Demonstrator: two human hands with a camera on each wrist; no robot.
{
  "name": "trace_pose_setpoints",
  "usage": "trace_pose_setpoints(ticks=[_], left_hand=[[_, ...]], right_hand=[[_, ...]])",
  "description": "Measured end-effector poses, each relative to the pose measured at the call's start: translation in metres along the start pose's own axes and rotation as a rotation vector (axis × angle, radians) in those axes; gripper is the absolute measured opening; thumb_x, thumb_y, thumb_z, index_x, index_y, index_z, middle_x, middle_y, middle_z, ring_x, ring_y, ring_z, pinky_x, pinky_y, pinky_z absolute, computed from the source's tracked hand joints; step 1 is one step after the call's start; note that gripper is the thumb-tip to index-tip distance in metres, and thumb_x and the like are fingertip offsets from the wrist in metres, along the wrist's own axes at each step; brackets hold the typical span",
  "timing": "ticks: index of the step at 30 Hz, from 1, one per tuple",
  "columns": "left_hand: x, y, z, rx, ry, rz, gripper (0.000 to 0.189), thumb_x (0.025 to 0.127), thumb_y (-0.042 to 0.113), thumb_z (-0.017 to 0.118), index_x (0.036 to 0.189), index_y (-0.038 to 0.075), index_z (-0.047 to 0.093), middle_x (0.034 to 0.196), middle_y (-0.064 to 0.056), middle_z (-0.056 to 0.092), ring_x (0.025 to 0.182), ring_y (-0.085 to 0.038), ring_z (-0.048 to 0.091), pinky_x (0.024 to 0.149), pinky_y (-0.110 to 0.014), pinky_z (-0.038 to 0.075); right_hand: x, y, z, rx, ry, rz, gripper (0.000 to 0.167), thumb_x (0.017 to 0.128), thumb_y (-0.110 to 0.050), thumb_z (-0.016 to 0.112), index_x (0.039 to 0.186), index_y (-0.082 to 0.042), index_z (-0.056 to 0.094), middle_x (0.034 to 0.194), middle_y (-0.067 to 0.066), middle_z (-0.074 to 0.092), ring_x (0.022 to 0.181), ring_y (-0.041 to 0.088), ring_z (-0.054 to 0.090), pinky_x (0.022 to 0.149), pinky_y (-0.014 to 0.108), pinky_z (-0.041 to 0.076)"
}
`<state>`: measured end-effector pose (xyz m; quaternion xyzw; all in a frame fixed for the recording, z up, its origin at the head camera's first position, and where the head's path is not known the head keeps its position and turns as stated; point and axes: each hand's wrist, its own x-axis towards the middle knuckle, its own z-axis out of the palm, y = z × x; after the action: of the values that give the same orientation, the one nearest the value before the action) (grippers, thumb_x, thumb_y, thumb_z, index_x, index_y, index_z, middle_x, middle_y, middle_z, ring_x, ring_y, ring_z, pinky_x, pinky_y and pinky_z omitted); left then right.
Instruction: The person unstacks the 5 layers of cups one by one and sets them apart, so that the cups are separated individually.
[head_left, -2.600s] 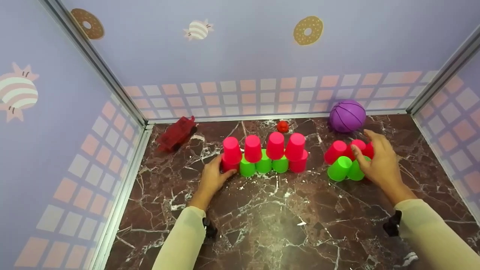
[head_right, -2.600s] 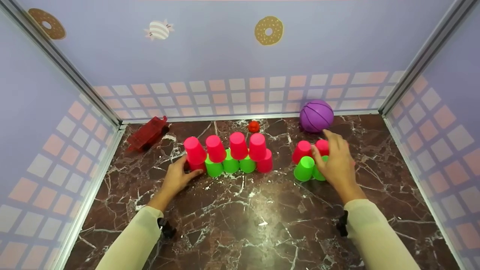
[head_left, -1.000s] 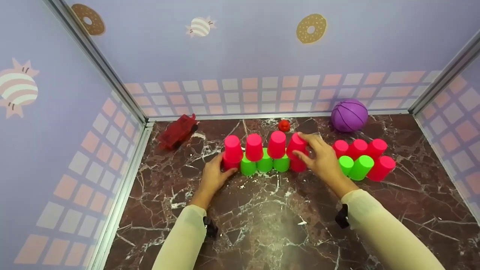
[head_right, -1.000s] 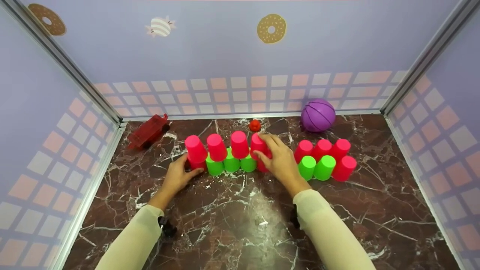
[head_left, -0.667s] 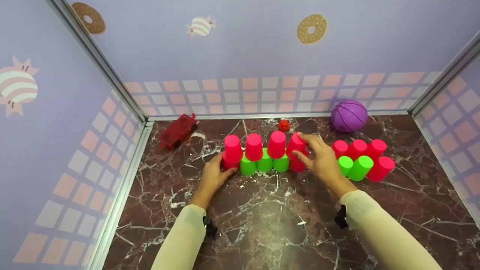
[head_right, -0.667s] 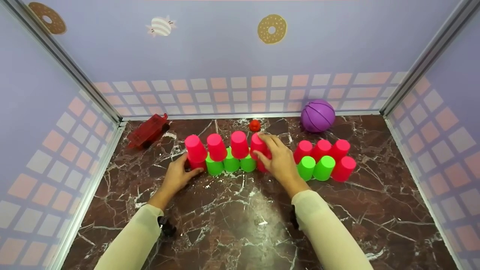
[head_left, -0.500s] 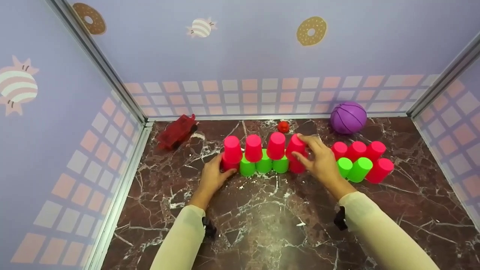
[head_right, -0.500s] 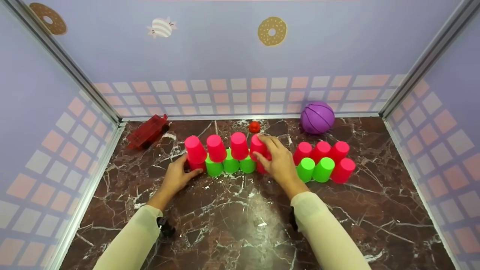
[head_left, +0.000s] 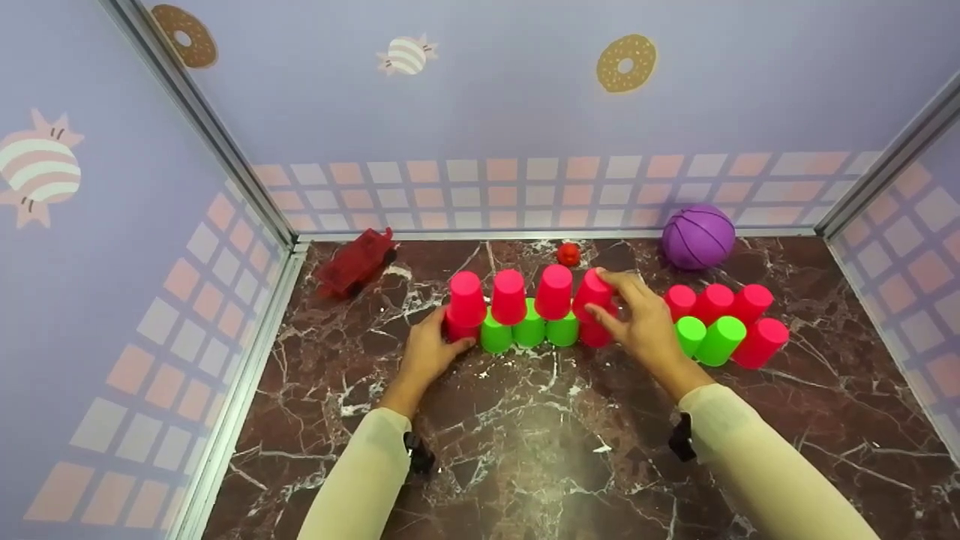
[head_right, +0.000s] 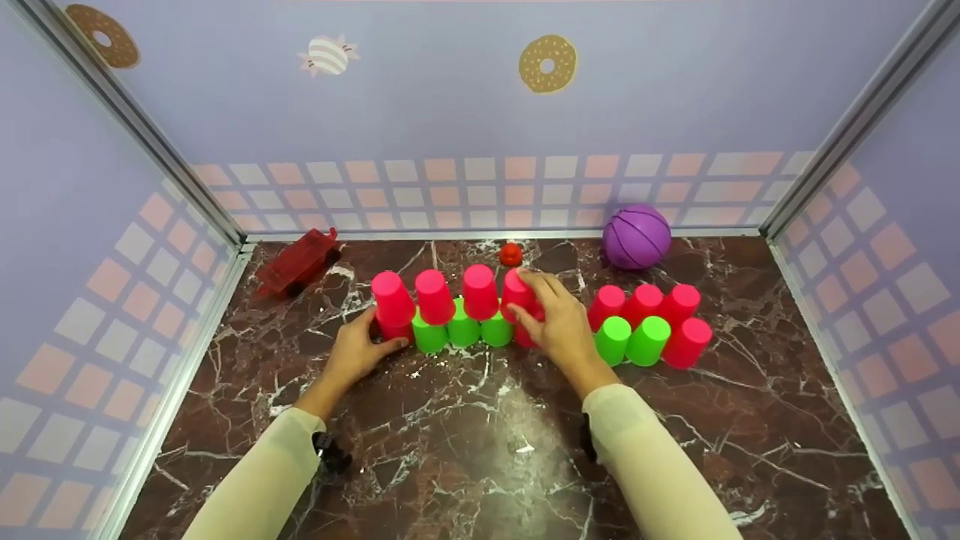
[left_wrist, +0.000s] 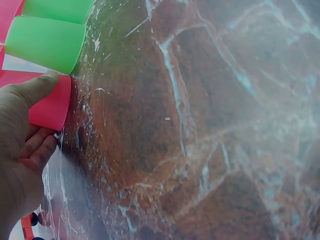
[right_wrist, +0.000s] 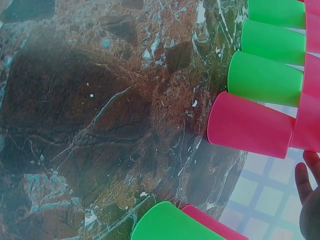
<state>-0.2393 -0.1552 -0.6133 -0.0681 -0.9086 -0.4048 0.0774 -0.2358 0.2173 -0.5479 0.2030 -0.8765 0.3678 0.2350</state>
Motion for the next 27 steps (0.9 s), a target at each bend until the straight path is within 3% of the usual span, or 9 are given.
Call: trace_pose_setpoints(ticks=[1, 7, 18, 24, 25, 27], left_hand=[[-0.0003, 0.0061, -0.0020, -0.007, -0.015, -0.023, 0.069, 0.084, 0.020, 0.097, 0.143, 0.002, 0.066, 0.133, -0.022, 0.078, 0.125, -0.041, 0.075, 0.111, -0.058, 0.058], [0.0034, 0.0080, -0.0032, -0.050, -0.029, -0.031, 0.068, 0.087, 0.028, 0.096, 0.144, 0.006, 0.066, 0.134, -0.018, 0.078, 0.127, -0.036, 0.075, 0.112, -0.052, 0.059], [0.0042, 0.0077, -0.0052, -0.074, -0.002, 0.001, 0.063, 0.089, 0.029, 0.092, 0.143, 0.007, 0.068, 0.133, -0.019, 0.078, 0.126, -0.037, 0.075, 0.111, -0.054, 0.059], [0.0041, 0.0080, -0.0065, -0.038, -0.001, 0.010, 0.060, 0.090, 0.028, 0.092, 0.140, 0.008, 0.067, 0.130, -0.019, 0.079, 0.121, -0.036, 0.077, 0.106, -0.053, 0.062], [0.0041, 0.0083, -0.0069, -0.033, -0.003, 0.011, 0.059, 0.090, 0.029, 0.092, 0.140, 0.008, 0.067, 0.129, -0.018, 0.080, 0.119, -0.036, 0.078, 0.104, -0.053, 0.062], [0.0046, 0.0081, -0.0072, -0.023, -0.005, 0.009, 0.059, 0.090, 0.030, 0.092, 0.139, 0.009, 0.067, 0.128, -0.018, 0.080, 0.119, -0.036, 0.078, 0.104, -0.053, 0.063]], right_hand=[[0.0002, 0.0000, -0.0001, 0.003, -0.001, 0.002, 0.053, 0.091, -0.016, 0.092, 0.139, -0.005, 0.071, 0.127, 0.015, 0.077, 0.100, 0.029, 0.079, 0.090, 0.041, 0.067], [0.0005, 0.0000, -0.0003, 0.008, 0.002, 0.005, 0.054, 0.090, -0.015, 0.093, 0.138, -0.005, 0.071, 0.126, 0.016, 0.077, 0.099, 0.031, 0.079, 0.089, 0.050, 0.068], [0.0003, 0.0007, 0.0009, 0.000, -0.002, 0.012, 0.055, 0.090, -0.018, 0.093, 0.139, -0.006, 0.071, 0.127, 0.015, 0.077, 0.101, 0.031, 0.079, 0.091, 0.046, 0.068], [-0.0005, 0.0022, 0.0022, -0.006, 0.034, -0.033, 0.053, 0.089, -0.015, 0.094, 0.136, -0.005, 0.073, 0.127, 0.016, 0.078, 0.095, 0.029, 0.079, 0.091, 0.011, 0.058], [-0.0004, 0.0023, 0.0023, -0.006, 0.037, -0.038, 0.053, 0.089, -0.015, 0.094, 0.136, -0.004, 0.073, 0.127, 0.016, 0.078, 0.095, 0.028, 0.079, 0.091, 0.009, 0.056], [-0.0001, 0.0020, 0.0021, -0.008, 0.034, -0.038, 0.053, 0.089, -0.015, 0.094, 0.136, -0.005, 0.072, 0.126, 0.015, 0.078, 0.096, 0.028, 0.079, 0.090, 0.016, 0.061]])
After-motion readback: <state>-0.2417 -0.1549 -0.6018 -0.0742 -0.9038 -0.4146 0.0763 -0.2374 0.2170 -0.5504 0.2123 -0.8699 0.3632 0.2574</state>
